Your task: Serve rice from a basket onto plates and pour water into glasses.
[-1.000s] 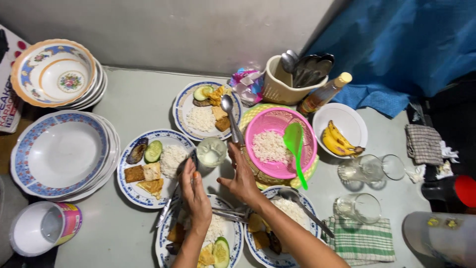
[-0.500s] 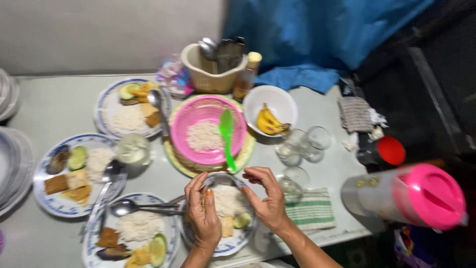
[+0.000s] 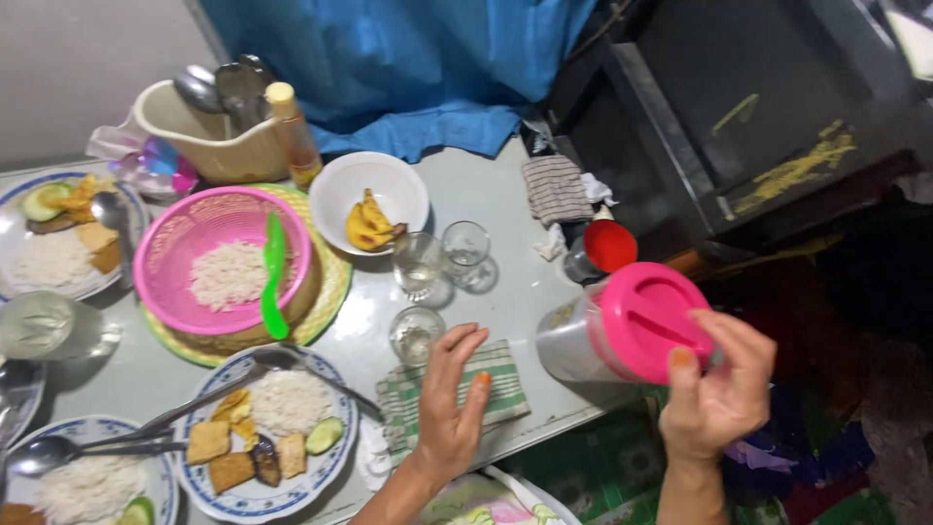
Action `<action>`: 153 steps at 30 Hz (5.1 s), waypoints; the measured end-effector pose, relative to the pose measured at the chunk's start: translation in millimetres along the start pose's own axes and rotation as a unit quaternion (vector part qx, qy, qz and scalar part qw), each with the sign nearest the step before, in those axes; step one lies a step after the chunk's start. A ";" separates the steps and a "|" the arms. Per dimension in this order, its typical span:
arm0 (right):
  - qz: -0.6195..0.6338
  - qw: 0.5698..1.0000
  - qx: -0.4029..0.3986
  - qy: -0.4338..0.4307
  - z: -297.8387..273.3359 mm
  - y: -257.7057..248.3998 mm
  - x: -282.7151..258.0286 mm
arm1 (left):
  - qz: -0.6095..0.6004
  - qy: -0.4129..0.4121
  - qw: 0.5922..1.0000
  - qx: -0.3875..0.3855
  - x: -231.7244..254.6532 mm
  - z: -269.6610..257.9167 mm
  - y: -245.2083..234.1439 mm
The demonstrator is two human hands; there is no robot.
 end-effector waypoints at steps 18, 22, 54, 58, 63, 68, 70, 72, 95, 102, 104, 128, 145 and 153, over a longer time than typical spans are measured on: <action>0.252 0.898 0.001 0.360 -111.2 -57.9 172.3 | -0.146 -0.247 0.932 -0.221 -0.7 31.8 81.3; 0.195 0.928 -0.076 0.307 -65.8 -30.4 114.7 | -0.247 -0.262 0.920 -0.157 6.1 15.9 66.1; -0.109 0.877 -0.436 0.170 -3.5 47.7 6.4 | -0.493 -0.423 0.760 0.013 -16.5 -42.9 -12.3; -0.128 0.866 -0.449 0.179 -1.5 51.2 -0.1 | -0.511 -0.426 0.747 0.011 -18.2 -39.3 -15.5; -0.147 0.852 -0.467 0.184 3.4 55.8 -12.4 | -0.528 -0.425 0.735 0.011 -21.9 -37.3 -15.8; -0.162 0.835 -0.484 0.209 4.8 57.6 -15.2 | -0.530 -0.431 0.730 0.011 -23.9 -37.6 -15.9; -0.166 0.827 -0.491 0.218 7.0 59.7 -19.2 | -0.527 -0.438 0.728 0.010 -23.6 -37.7 -16.3; -0.182 0.812 -0.505 0.229 10.4 62.4 -25.8 | -0.525 -0.444 0.726 0.006 -23.3 -38.0 -16.4; -0.247 0.772 -0.537 0.234 24.7 74.6 -37.9 | -0.540 -0.454 0.709 0.000 -31.8 -34.5 -15.6; -0.242 0.770 -0.547 0.222 24.3 72.4 -34.8 | -0.538 -0.454 0.710 -0.003 -31.4 -34.4 -15.9; -0.236 0.773 -0.547 0.220 24.7 72.2 -35.3 | -0.538 -0.452 0.711 -0.003 -31.6 -34.8 -15.9; -0.246 0.761 -0.552 0.235 28.9 73.7 -44.0 | -0.534 -0.448 0.717 -0.008 -27.0 -33.4 -19.9; -0.258 0.750 -0.550 0.261 31.1 76.1 -41.8 | -0.534 -0.440 0.722 -0.014 -27.2 -31.4 -21.0; -0.267 0.741 -0.559 0.259 36.2 77.5 -45.0 | -0.528 -0.442 0.724 -0.029 -30.1 -33.9 -19.2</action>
Point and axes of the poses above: each hand's wrist, its own z-axis towards the middle knuckle, its own y-axis out of the palm, x = y × z, the point moved 1 cm from there along z, towards the middle knuckle, and after that the axes turned 2 degrees about -z, right-handed, at the moved point
